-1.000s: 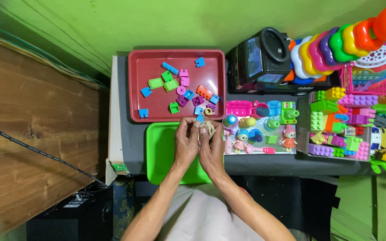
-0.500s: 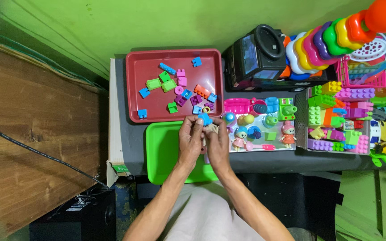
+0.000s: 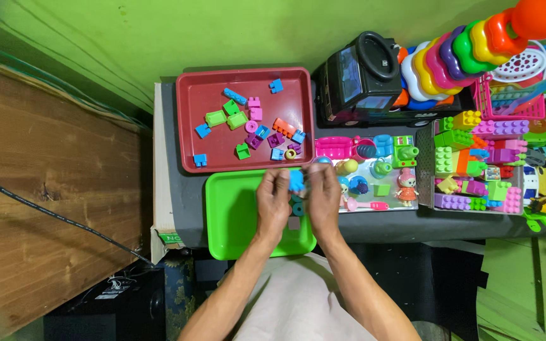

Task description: The person picks up small colorful plastic building blocks from a red tray and wipes them with a cloth. They then place the blocks onto a green tray and occasionally attach them to a larger structure on the table.

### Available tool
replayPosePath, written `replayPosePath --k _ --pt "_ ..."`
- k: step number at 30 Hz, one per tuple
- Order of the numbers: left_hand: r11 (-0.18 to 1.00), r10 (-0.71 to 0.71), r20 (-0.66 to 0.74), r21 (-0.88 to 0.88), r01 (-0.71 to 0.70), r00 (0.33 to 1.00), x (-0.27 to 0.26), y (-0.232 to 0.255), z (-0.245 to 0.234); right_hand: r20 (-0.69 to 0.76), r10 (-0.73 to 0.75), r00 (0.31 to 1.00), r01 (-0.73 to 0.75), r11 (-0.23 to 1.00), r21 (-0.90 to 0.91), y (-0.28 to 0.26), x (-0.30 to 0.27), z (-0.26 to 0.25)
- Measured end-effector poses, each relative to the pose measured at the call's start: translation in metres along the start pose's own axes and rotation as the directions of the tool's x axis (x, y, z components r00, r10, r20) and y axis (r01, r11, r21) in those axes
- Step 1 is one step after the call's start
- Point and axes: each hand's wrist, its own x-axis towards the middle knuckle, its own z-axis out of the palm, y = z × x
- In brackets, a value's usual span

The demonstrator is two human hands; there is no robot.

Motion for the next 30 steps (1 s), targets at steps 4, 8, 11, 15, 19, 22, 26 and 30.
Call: replayPosePath --k 4,8,11,15,19,22,26,30 --pt "0.990 -0.134 -0.053 -0.042 0.131 0.990 0.014 0.000 -0.007 0.197 -0.356 0.913 0.391 0.903 -0.181 -0.011 -0.009 0.009" --pt "0.983 -0.171 0.095 0.089 0.163 0.981 0.034 -0.024 -0.020 0.116 -0.074 0.990 0.089 0.988 -0.124 -0.014 0.001 -0.003" --pt "0.945 0.175 0.231 0.235 -0.229 0.957 0.063 -0.036 -0.018 0.000 -0.076 0.997 0.075 0.993 -0.093 -0.015 0.011 -0.023" --pt "0.498 0.357 0.336 0.721 -0.482 0.872 0.105 -0.016 -0.023 -0.218 -0.273 0.937 0.247 0.959 -0.138 -0.015 0.020 -0.066" --pt "0.168 0.418 0.526 0.756 -0.632 0.741 0.136 -0.005 -0.022 -0.364 -0.532 0.765 0.449 0.845 -0.291 -0.012 0.020 -0.115" --pt "0.033 0.354 0.598 0.760 -0.649 0.719 0.157 -0.017 -0.019 -0.530 -0.311 0.789 0.278 0.950 -0.145 -0.009 0.015 -0.140" --pt "-0.112 0.160 0.614 0.789 -0.604 0.773 0.179 -0.032 -0.017 -0.509 -0.413 0.755 0.332 0.910 -0.247 -0.013 0.009 -0.145" --pt "-0.107 0.124 0.622 0.783 -0.613 0.773 0.187 -0.038 -0.018 -0.514 -0.183 0.838 0.256 0.964 0.073 -0.024 0.004 -0.123"
